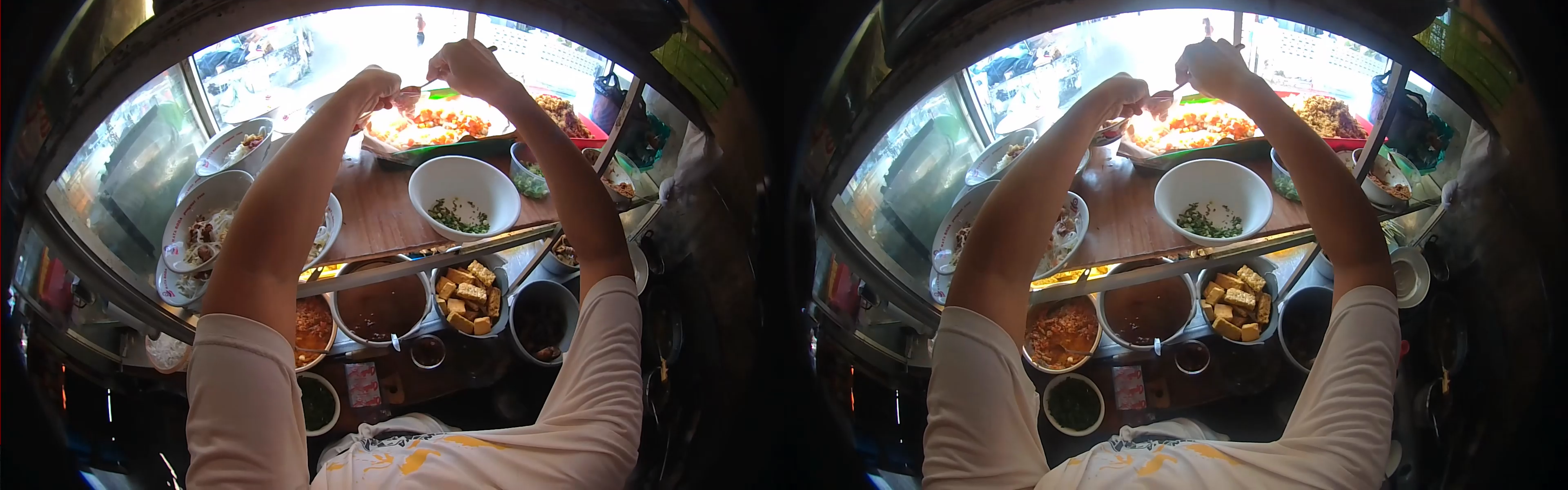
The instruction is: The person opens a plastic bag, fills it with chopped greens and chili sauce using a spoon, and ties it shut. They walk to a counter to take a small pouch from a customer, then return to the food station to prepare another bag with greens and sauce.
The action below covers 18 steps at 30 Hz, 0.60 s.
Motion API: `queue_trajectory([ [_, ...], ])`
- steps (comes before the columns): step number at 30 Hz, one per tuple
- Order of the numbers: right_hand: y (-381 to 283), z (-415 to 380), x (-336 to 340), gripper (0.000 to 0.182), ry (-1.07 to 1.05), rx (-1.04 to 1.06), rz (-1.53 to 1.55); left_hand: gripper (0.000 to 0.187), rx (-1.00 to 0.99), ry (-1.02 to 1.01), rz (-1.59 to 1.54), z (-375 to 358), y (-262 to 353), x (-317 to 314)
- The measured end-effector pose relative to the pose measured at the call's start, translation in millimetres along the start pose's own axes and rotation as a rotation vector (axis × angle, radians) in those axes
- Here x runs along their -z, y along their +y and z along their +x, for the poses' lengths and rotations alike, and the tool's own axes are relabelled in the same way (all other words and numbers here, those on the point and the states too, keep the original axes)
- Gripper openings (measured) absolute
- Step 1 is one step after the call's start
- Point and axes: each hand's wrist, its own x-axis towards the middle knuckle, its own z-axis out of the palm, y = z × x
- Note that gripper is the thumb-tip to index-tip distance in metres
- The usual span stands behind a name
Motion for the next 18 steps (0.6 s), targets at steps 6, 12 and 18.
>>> queue_trajectory([
  [6, 32.1, -12.5, -6.4, 0.026, 0.033, -0.291, -0.032, 0.044, -0.071, -0.033, -0.242, -1.9, -6.6, 15.2],
  [12, 70.2, -30.3, -95.8, 0.021, -0.374, -0.336, 0.343, 0.03, -0.209, -0.051, -0.295, -29.1, 0.3, 30.3],
  [18, 39.3, -30.5, -43.0, 0.02, -0.177, -0.147, 0.264, 0.03, -0.983, 0.169, 1.451, -54.4, 29.8, 69.7],
])
